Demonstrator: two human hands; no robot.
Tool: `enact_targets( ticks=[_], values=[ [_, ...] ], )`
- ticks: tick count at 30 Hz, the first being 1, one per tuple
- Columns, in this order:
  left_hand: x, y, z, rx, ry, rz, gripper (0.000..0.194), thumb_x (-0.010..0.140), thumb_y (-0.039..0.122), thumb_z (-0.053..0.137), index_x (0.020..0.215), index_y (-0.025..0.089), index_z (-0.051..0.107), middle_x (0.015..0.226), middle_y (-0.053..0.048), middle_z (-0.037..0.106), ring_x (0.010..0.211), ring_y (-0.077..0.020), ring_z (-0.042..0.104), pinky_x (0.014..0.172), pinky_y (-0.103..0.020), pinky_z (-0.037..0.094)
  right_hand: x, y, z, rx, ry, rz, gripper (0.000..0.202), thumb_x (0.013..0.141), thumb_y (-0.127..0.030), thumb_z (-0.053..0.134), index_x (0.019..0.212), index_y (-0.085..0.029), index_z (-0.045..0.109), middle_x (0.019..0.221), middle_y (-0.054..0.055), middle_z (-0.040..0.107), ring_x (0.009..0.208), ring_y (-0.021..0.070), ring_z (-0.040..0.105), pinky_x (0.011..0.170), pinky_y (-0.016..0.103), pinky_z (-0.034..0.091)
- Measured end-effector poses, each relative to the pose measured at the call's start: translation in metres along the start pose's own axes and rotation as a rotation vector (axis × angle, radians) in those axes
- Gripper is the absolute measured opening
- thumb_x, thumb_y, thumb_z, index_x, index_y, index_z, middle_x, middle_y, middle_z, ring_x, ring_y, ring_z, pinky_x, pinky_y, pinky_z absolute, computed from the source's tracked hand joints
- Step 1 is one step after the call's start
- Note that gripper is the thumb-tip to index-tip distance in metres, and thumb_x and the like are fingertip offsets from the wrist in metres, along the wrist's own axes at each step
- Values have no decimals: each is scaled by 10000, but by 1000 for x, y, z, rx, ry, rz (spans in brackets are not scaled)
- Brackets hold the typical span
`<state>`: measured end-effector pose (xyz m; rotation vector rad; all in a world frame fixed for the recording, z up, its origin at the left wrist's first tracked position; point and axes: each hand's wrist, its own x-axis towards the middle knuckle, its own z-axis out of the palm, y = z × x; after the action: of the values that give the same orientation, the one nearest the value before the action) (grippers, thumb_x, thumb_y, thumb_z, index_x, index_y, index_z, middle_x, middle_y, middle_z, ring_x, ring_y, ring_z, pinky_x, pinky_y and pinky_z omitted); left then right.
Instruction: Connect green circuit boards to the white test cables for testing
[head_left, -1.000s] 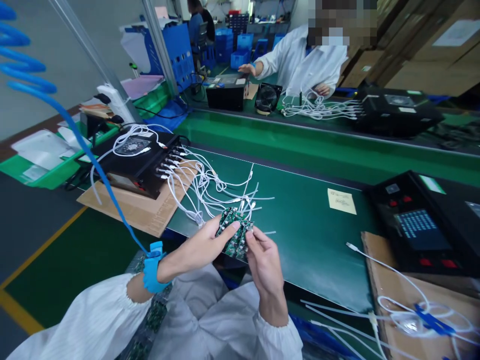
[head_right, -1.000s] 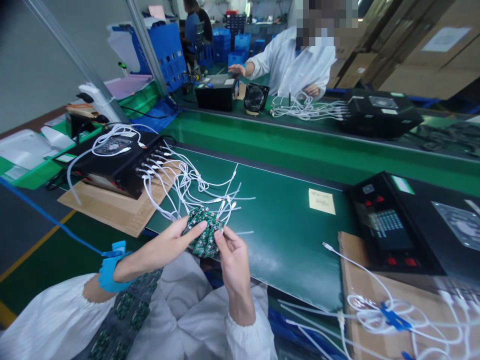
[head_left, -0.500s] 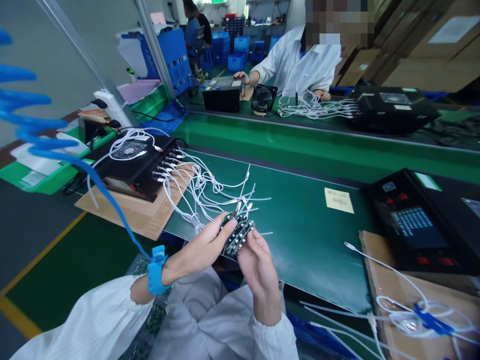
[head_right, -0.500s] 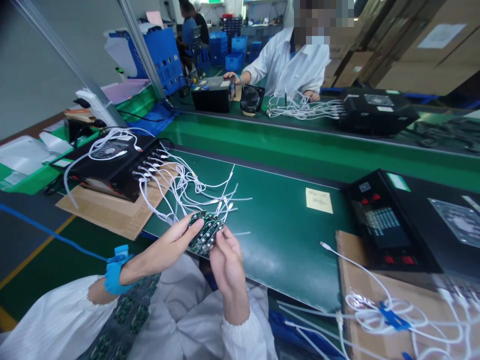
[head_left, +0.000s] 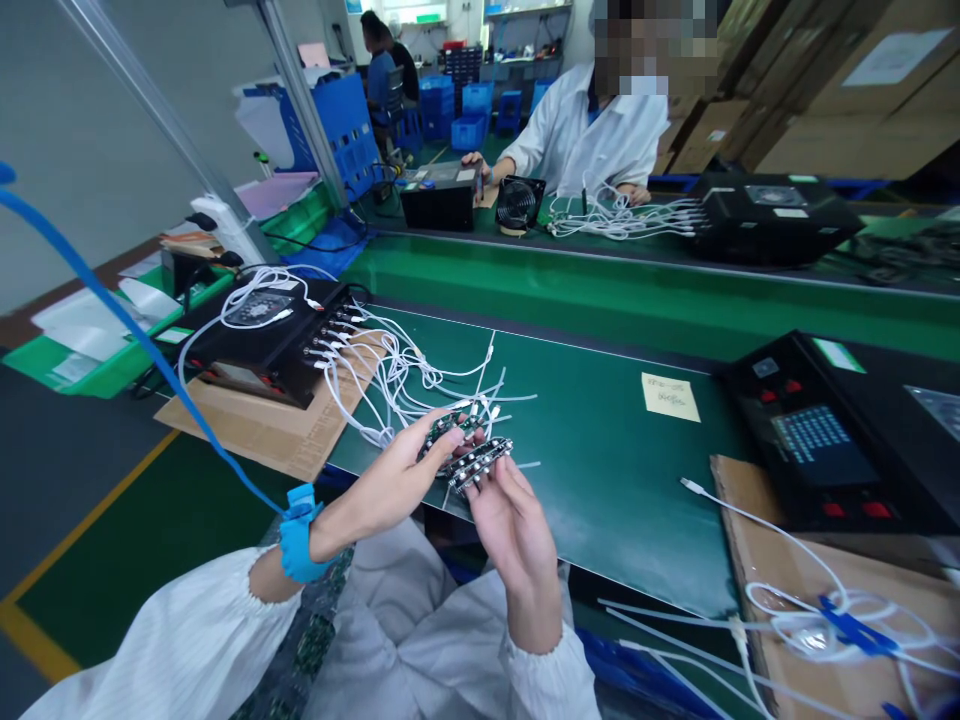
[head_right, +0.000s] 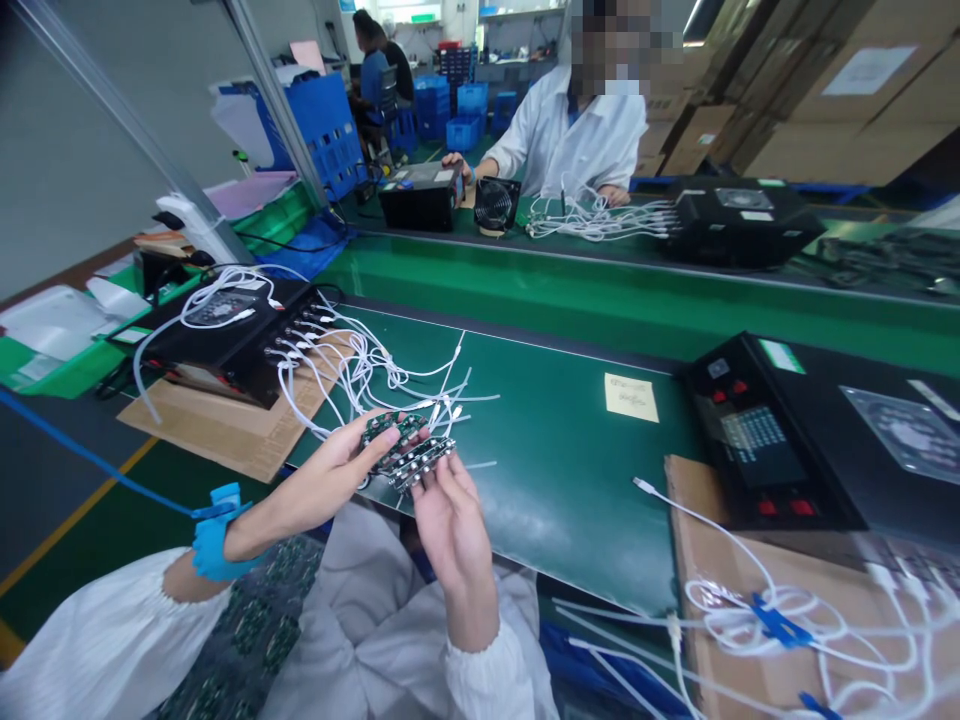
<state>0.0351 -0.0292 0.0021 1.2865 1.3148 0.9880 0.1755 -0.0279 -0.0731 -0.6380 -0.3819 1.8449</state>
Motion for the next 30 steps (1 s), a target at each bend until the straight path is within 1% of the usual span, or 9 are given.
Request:
enact_targets(
  ticks=[3,6,8,11,14,19,22,26,30],
  values=[
    [-2,2,3,99,-2,35,439,1011,514,539,1313,221,663,1380,-75,668,1280,-259,606,1109,-336,450,-2,2,2,20,18,3,187,832,-367,789,986,-276,735,1207,38,745,1197,228,659,1122,487,517],
    [-6,3,8,191,-15,24,410,1024,494,514,1310,233,649,1386,-70,657,1312,-257,585,1129,-333,431,-3,5,2,28,37,1,189,839,-361,786,996,-277,723,1217,33,739,1187,215,662,1141,470,500],
    [-8,3,10,242,-32,30,422,1003,495,562,1331,236,617,1400,-77,642,1332,-267,570,1141,-352,430,-4,6,2,42,68,1,231,817,-348,808,1021,-280,723,1207,24,741,1157,198,670,1136,441,503],
    [-10,3,10,286,-65,85,486,940,469,679,1349,227,574,1422,-90,623,1348,-289,558,1140,-392,452,-7,6,3,63,130,-12,334,750,-300,867,1055,-285,733,1170,7,752,1108,172,680,1104,377,520],
    [-9,3,10,247,-63,104,471,954,432,669,1361,227,551,1444,-82,608,1363,-272,550,1161,-400,452,-9,3,3,41,100,-37,341,735,-290,890,1045,-265,748,1150,11,758,1083,160,682,1086,340,521],
    [-8,0,11,155,-66,89,505,975,412,641,1424,217,516,1486,-93,579,1396,-252,529,1217,-399,407,-9,-1,4,24,48,-69,265,797,-303,861,1039,-248,765,1148,24,762,1067,161,682,1094,349,511],
    [-7,-1,13,80,-88,52,515,982,464,619,1423,212,536,1494,-99,581,1411,-271,520,1226,-413,406,-7,-1,5,40,41,-74,251,804,-301,860,1034,-251,772,1134,28,770,1068,164,686,1103,360,507],
    [-6,0,13,43,-62,-57,512,997,526,562,1403,213,581,1444,-85,628,1402,-289,531,1213,-426,425,-5,-2,4,62,73,-66,232,801,-303,864,1008,-240,778,1113,32,781,1090,175,692,1114,376,504],
    [-6,1,8,87,-82,-43,532,972,537,601,1407,231,601,1436,-82,637,1405,-305,530,1224,-452,416,-5,-4,2,67,56,-36,248,809,-319,857,1027,-231,779,1144,44,777,1106,192,697,1115,393,508]
  ],
)
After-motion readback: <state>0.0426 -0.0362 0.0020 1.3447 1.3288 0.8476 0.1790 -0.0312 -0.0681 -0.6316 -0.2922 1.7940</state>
